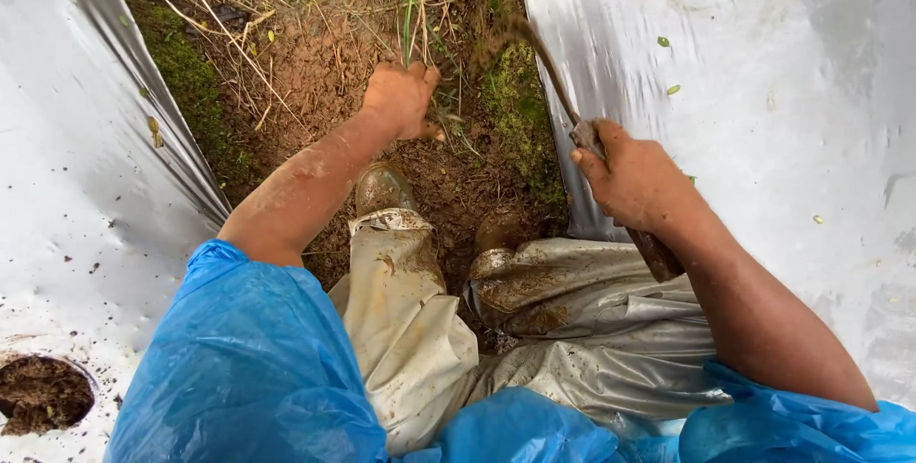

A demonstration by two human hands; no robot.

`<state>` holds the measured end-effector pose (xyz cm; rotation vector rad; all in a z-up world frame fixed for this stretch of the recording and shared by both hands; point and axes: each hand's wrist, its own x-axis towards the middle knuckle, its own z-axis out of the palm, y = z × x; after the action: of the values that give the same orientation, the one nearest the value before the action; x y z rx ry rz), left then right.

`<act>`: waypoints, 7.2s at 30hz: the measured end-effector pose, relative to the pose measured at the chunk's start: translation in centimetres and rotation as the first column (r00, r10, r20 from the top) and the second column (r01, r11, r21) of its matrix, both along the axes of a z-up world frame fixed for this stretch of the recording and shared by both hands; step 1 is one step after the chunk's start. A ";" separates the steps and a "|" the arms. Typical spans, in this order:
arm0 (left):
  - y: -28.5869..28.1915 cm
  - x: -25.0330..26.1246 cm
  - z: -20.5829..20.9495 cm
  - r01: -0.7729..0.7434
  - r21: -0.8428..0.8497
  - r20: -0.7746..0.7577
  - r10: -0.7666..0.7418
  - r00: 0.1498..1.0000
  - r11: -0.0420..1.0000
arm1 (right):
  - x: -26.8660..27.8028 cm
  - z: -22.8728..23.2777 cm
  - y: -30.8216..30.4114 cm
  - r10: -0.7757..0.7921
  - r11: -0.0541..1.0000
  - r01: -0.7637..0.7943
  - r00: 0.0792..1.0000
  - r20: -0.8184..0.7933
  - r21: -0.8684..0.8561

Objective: The person uses a sickle to cut weeds growing between rows of plastic mulch and then pulls them out by hand. They also remove a small plant from a hole in the mulch and continue clearing the area of unwanted vegetation.

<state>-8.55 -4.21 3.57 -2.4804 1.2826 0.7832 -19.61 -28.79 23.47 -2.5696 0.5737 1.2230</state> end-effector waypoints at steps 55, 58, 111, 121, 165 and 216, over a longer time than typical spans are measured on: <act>4.6 8.1 -4.2 -0.733 -0.496 -0.286 0.709 0.645 0.466 | 3.8 0.7 1.7 -0.197 0.969 0.158 0.959 0.203 0.190; 1.4 7.6 -4.5 -0.568 -0.361 -0.145 0.557 0.817 0.740 | 4.4 2.0 1.6 -0.268 0.944 0.178 0.906 0.328 0.278; -0.7 13.3 -9.1 -0.733 -0.136 -0.233 0.697 0.678 0.667 | 6.3 -0.4 -0.4 -0.201 0.971 0.151 0.932 0.300 0.184; -3.7 11.8 -6.3 -0.494 -0.107 -0.056 0.491 0.869 0.863 | 6.4 -1.0 0.0 -0.164 0.980 0.115 0.927 0.337 0.160; 1.3 11.1 -15.5 -0.730 -0.493 -0.275 0.711 0.647 0.474 | 8.5 -18.6 9.3 -0.413 0.911 0.216 0.451 0.791 0.352; 1.9 12.8 -13.3 -0.729 -0.598 -0.321 0.733 0.599 0.334 | 7.3 -21.2 11.5 -0.560 0.817 0.455 0.773 0.298 0.354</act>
<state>4.26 -2.26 -9.74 -3.7752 0.3058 0.4458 -12.33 -17.29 2.25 -2.1276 0.8764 0.5348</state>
